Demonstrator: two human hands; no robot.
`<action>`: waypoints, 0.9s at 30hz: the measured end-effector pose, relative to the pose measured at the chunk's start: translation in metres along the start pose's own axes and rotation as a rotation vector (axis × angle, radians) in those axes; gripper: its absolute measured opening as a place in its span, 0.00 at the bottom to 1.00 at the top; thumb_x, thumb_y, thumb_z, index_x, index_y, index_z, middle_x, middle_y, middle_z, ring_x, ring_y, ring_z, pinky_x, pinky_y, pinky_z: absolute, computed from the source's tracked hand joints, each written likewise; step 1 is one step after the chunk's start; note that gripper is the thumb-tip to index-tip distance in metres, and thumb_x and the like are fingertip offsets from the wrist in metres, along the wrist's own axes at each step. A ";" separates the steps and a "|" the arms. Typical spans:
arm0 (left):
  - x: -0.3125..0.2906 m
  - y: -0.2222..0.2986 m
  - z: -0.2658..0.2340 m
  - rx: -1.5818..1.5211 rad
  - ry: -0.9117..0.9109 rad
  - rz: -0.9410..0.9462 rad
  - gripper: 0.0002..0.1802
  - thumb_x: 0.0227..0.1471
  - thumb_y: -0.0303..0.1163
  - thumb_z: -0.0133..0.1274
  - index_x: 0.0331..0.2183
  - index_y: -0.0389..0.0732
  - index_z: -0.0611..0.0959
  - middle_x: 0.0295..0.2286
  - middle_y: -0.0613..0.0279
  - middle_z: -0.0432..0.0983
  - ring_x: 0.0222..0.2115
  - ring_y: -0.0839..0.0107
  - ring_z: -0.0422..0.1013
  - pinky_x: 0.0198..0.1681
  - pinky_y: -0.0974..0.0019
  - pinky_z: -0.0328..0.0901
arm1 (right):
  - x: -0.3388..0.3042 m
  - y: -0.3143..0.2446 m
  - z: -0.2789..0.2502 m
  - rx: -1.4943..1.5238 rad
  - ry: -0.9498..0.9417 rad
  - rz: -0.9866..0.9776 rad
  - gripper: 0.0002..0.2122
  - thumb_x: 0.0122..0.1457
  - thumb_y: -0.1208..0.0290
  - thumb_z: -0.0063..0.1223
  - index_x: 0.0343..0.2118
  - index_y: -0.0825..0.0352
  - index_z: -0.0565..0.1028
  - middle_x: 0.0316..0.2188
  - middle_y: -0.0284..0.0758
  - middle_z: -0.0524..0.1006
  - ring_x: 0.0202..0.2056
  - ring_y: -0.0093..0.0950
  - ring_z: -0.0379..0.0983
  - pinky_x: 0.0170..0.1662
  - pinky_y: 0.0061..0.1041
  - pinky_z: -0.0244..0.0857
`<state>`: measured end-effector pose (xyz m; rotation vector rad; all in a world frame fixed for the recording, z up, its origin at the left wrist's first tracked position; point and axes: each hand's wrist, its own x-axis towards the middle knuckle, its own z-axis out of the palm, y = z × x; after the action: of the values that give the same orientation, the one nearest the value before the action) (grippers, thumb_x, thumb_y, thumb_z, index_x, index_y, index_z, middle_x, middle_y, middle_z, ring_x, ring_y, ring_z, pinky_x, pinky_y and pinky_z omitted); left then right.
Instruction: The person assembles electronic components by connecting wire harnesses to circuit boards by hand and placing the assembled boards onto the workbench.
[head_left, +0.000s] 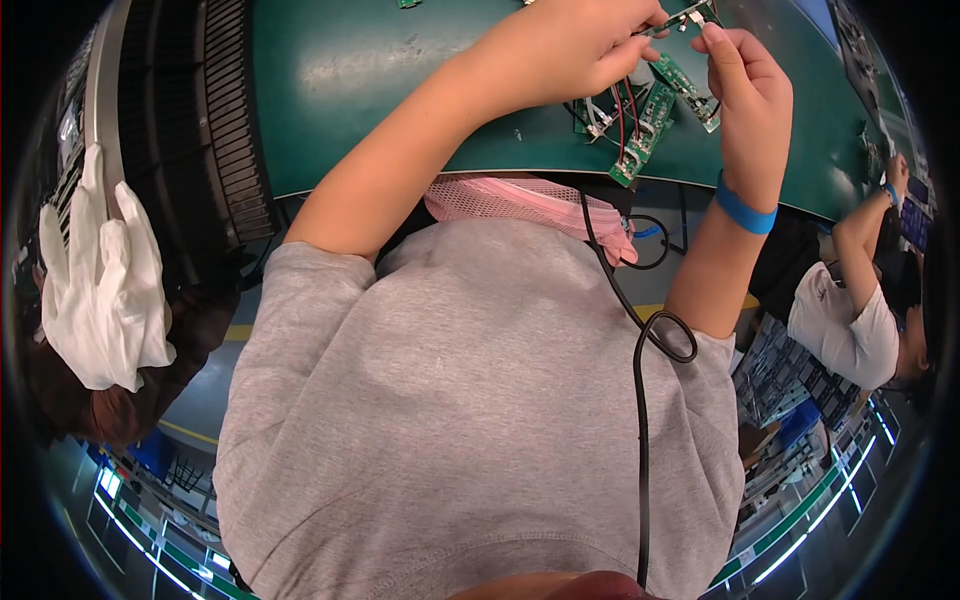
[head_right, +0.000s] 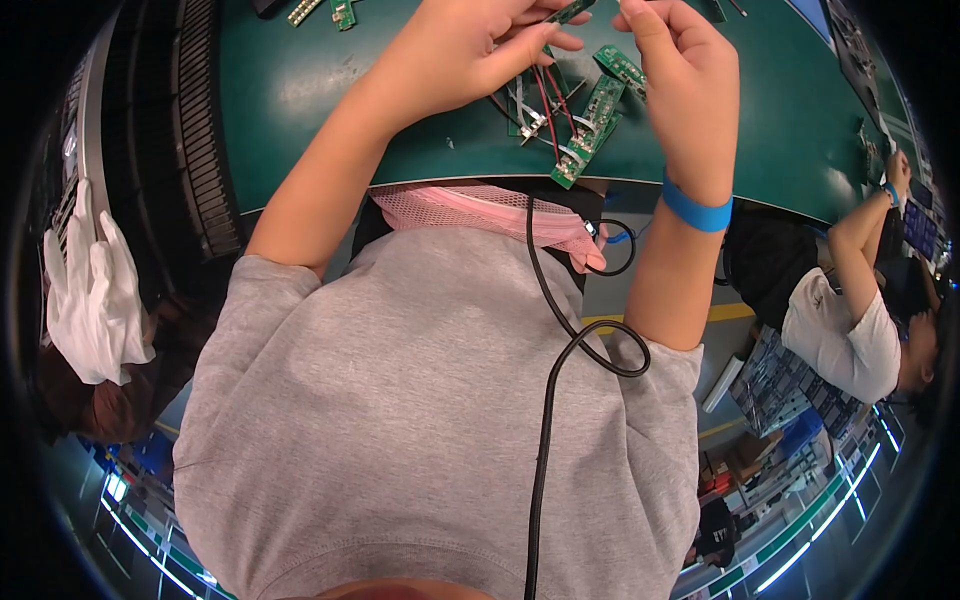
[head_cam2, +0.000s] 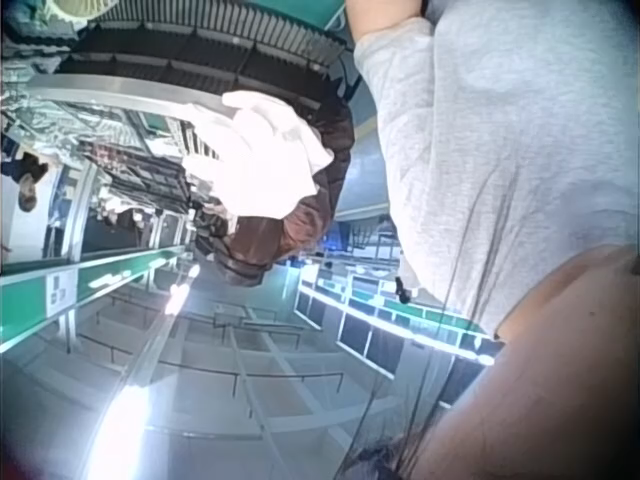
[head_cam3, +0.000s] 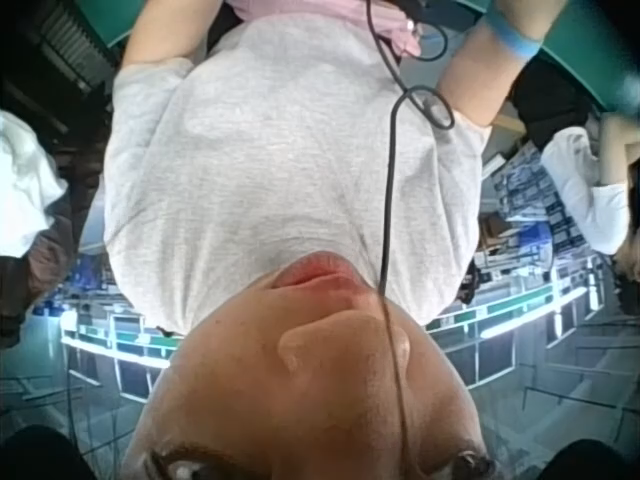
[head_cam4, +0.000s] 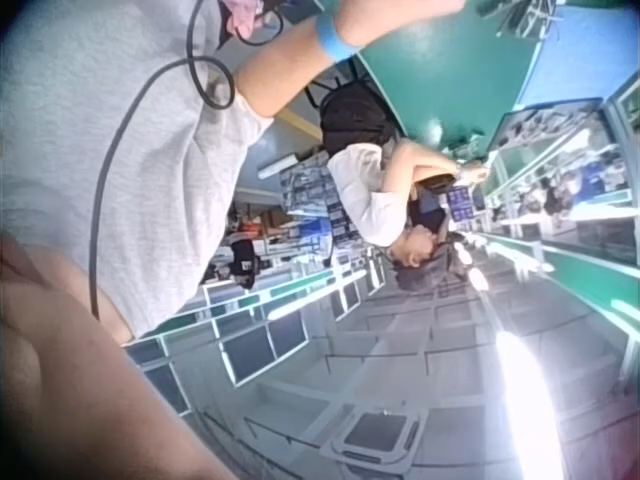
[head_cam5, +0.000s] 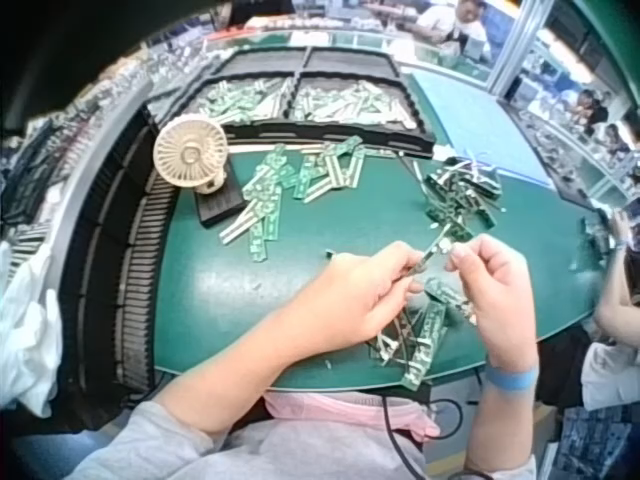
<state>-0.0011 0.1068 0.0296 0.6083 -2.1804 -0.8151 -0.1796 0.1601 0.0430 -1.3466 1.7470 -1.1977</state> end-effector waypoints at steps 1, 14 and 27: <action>-0.001 -0.007 0.002 -0.253 0.006 -0.001 0.10 0.46 0.25 0.48 0.34 0.35 0.71 0.20 0.46 0.71 0.21 0.55 0.71 0.23 0.63 0.65 | 0.004 0.003 -0.005 0.083 -0.064 0.038 0.11 0.56 0.68 0.46 0.26 0.72 0.73 0.13 0.19 0.55 0.16 0.10 0.45 0.19 0.14 0.37; -0.005 -0.002 0.013 -0.251 0.052 0.070 0.10 0.45 0.23 0.49 0.33 0.34 0.71 0.18 0.50 0.71 0.18 0.59 0.71 0.20 0.65 0.65 | 0.013 0.014 -0.011 0.304 -0.236 0.065 0.10 0.57 0.69 0.44 0.25 0.71 0.70 0.13 0.20 0.55 0.16 0.11 0.45 0.19 0.13 0.38; 0.003 -0.007 0.004 -0.140 0.091 0.095 0.13 0.40 0.29 0.55 0.33 0.36 0.75 0.25 0.53 0.69 0.23 0.59 0.70 0.27 0.64 0.65 | -0.014 -0.024 0.004 -0.307 -0.274 -0.079 0.09 0.55 0.68 0.48 0.28 0.71 0.73 0.14 0.19 0.60 0.17 0.09 0.50 0.18 0.13 0.41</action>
<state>-0.0049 0.1015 0.0235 0.4590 -2.0341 -0.8644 -0.1629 0.1705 0.0622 -1.6837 1.7380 -0.7587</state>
